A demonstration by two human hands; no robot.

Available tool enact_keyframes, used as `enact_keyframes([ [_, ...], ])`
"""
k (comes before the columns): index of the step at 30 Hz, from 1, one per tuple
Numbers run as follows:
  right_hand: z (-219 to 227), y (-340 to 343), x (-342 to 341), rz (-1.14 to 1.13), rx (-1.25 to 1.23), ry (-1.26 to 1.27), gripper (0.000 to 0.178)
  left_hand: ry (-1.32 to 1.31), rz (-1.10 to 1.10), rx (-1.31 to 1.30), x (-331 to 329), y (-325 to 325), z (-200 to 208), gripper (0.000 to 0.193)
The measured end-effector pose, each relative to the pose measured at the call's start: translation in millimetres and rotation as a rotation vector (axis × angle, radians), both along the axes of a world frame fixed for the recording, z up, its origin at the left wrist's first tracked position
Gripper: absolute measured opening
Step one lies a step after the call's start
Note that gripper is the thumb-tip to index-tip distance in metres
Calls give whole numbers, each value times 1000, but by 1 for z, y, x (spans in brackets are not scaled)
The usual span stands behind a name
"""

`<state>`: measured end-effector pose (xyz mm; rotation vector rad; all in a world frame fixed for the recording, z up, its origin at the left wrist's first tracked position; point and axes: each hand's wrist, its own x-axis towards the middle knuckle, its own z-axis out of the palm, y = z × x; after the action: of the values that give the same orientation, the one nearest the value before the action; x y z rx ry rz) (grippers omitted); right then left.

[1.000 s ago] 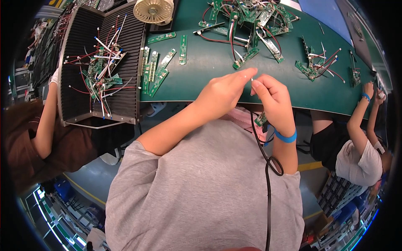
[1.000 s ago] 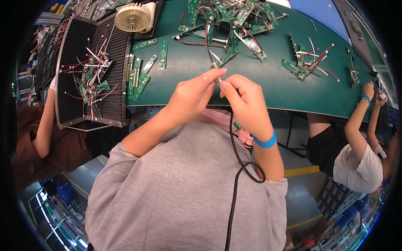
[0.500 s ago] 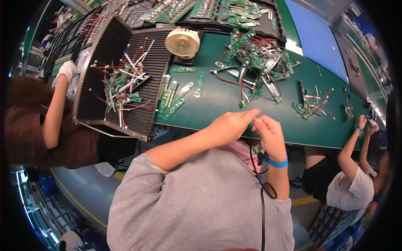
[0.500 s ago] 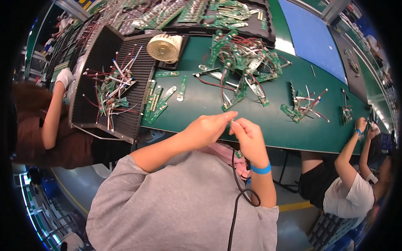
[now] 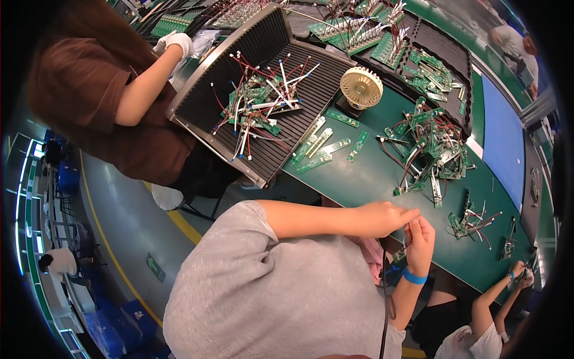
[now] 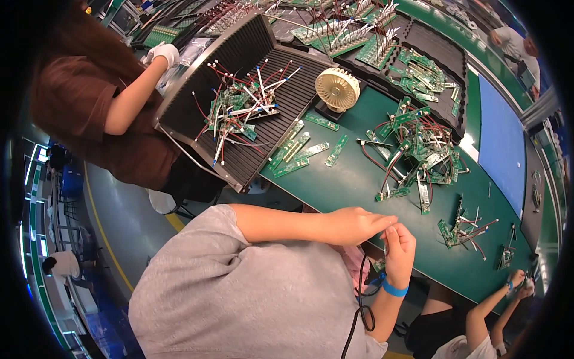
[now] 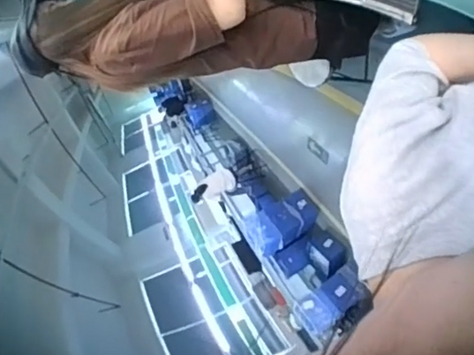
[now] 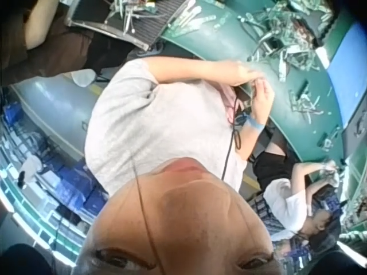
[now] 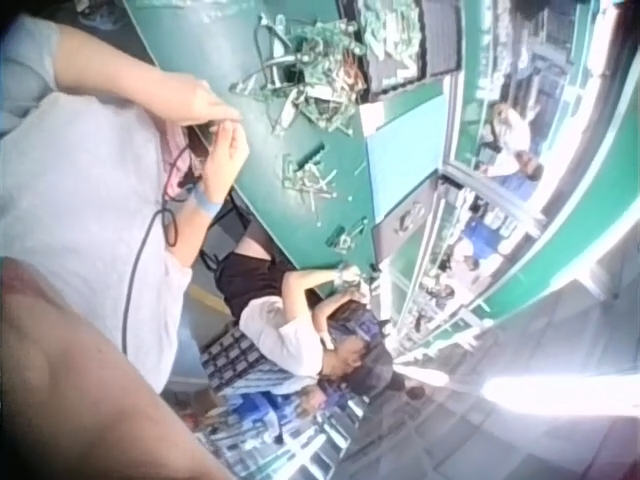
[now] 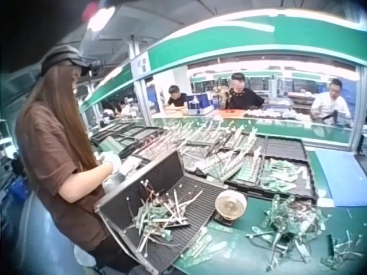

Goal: The person connects wire harness connectors into circuit boards by hand and sorts the boards on the workbench.

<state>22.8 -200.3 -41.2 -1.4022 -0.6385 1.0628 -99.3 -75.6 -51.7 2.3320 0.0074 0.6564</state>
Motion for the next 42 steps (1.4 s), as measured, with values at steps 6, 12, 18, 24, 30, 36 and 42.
enact_keyframes([
  [6, 4, 1, -5, 35, -81, -224, 25, 184, 7, -11, -5, 3, 16, 30],
  [12, 22, 3, -21, 10, -177, -650, 23, 128, -57, 141, 3, 13, 16, 14],
  [18, 20, -4, -28, 119, -234, -685, 22, 219, -150, 202, -6, 12, 2, 20],
  [24, 32, -10, -29, 15, -134, -321, 14, 192, -65, 29, -10, 15, 13, 18],
  [30, 28, -5, -14, -184, 353, 204, 26, -73, 40, 6, -17, 26, 46, 26],
  [36, 30, 4, -26, -131, 391, 242, 45, -7, 138, -120, -20, 27, 62, 28],
  [42, 30, 6, -30, -116, 373, 274, 44, -35, 150, -189, -17, 25, 59, 27],
])
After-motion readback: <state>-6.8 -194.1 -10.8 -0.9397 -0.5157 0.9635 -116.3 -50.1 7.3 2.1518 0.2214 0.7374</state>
